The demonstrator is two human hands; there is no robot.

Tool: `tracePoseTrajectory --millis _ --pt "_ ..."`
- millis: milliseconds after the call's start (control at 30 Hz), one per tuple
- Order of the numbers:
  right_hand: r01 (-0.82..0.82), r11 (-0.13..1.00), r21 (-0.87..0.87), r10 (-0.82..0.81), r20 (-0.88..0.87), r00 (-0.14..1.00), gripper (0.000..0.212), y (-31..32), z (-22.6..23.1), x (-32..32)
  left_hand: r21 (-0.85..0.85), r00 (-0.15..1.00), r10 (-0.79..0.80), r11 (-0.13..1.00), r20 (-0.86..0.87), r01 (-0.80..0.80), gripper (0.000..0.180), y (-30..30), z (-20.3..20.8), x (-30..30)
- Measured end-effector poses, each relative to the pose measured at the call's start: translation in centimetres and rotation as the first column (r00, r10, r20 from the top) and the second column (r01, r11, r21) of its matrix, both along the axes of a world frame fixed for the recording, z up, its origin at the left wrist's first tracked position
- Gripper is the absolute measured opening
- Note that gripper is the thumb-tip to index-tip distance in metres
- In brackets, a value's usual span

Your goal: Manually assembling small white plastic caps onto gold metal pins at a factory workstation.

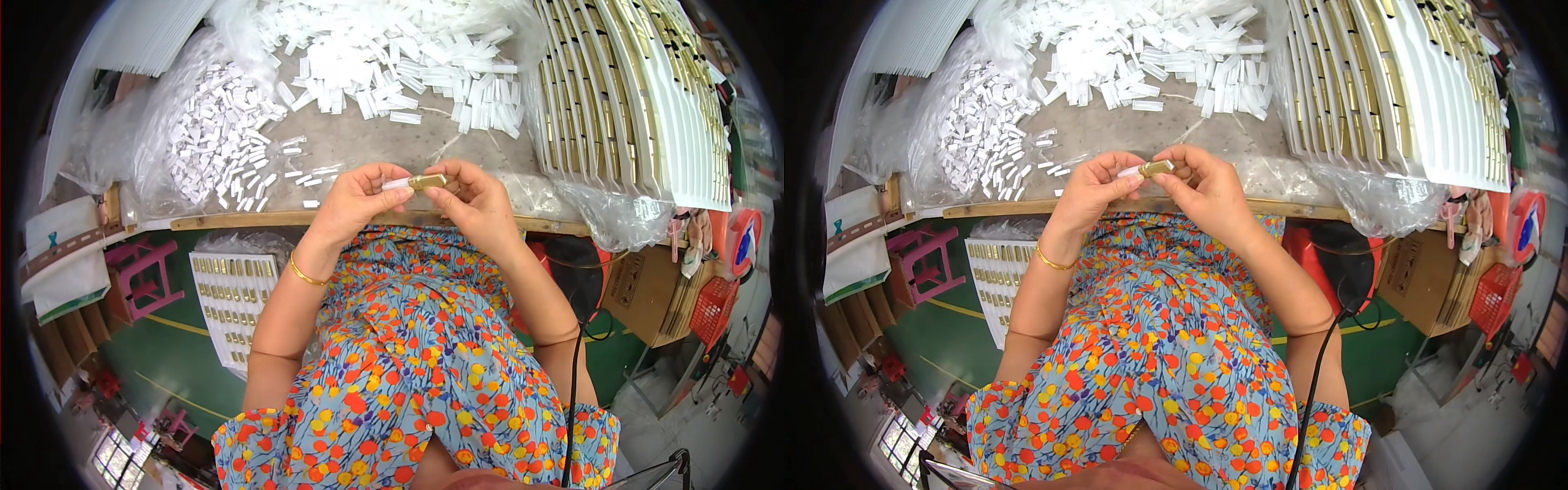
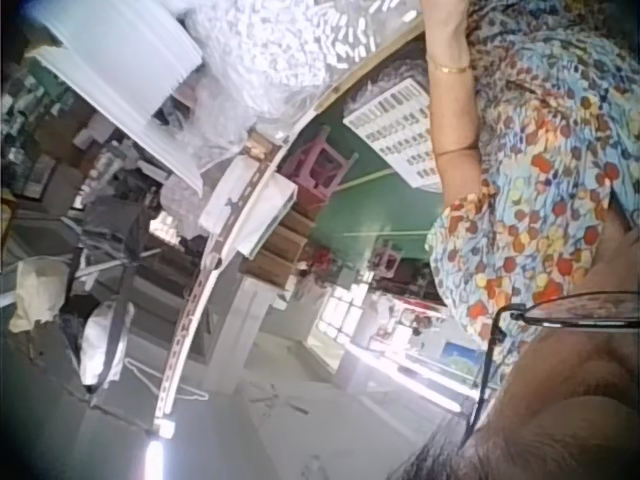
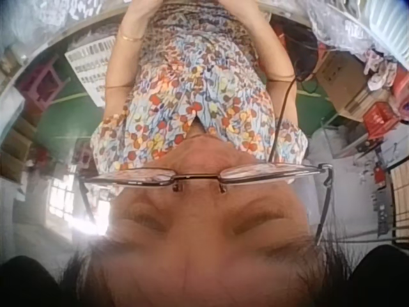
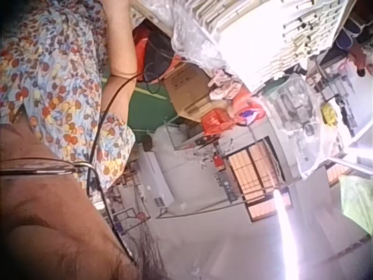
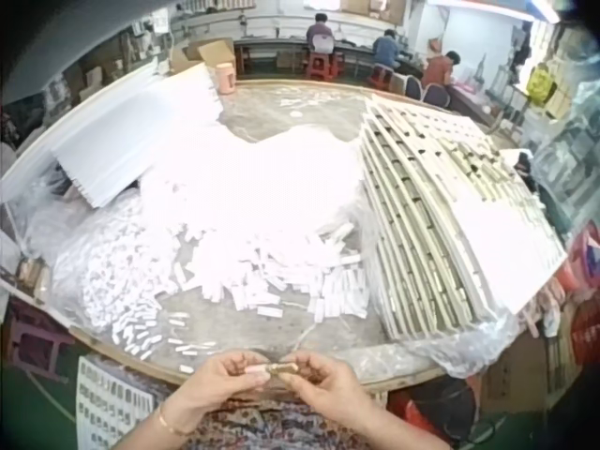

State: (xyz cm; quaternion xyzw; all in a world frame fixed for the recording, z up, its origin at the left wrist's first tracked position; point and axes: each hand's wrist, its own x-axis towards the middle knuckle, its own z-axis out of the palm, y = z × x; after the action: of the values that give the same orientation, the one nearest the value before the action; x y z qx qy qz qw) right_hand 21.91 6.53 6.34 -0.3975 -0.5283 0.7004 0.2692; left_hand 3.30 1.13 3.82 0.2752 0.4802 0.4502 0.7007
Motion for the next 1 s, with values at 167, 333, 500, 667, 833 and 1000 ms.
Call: tracePoseTrajectory --millis 167,333,500,667,833,1000 --pt "-0.091 0.923 0.374 0.023 0.183 0.983 0.017 -0.6 0.4 -1.3 0.065 0.993 0.119 0.991 -0.024 -0.118 0.022 -1.2 -0.1 -1.2" --pt "-0.063 0.996 0.064 0.062 0.02 0.998 0.016 -1.0 0.3 -2.0 0.04 0.989 0.149 0.988 -0.01 -0.149 0.019 -3.1 0.1 -2.3" --pt "-0.09 0.994 0.054 0.089 0.025 0.996 0.018 -2.2 -0.8 -3.0 0.109 0.968 0.246 0.962 0.037 -0.249 0.016 -7.0 -1.1 -2.9" --pt "-0.307 0.951 0.034 0.305 0.039 0.951 0.019 -5.1 0.3 -8.3 0.016 0.876 0.462 0.883 0.139 -0.469 0.016 -13.7 -0.5 -5.3" --pt "-0.509 0.861 -0.007 0.506 0.123 0.854 0.026 -8.0 0.8 -13.1 -0.045 0.636 0.765 0.635 -0.1 -0.771 0.016 -22.3 -2.6 -9.5" --pt "-0.537 0.842 0.049 0.511 0.248 0.823 0.027 -7.1 0.1 -13.2 0.03 -0.082 0.806 -0.08 -0.586 -0.996 0.02 -40.7 -10.8 -19.3"
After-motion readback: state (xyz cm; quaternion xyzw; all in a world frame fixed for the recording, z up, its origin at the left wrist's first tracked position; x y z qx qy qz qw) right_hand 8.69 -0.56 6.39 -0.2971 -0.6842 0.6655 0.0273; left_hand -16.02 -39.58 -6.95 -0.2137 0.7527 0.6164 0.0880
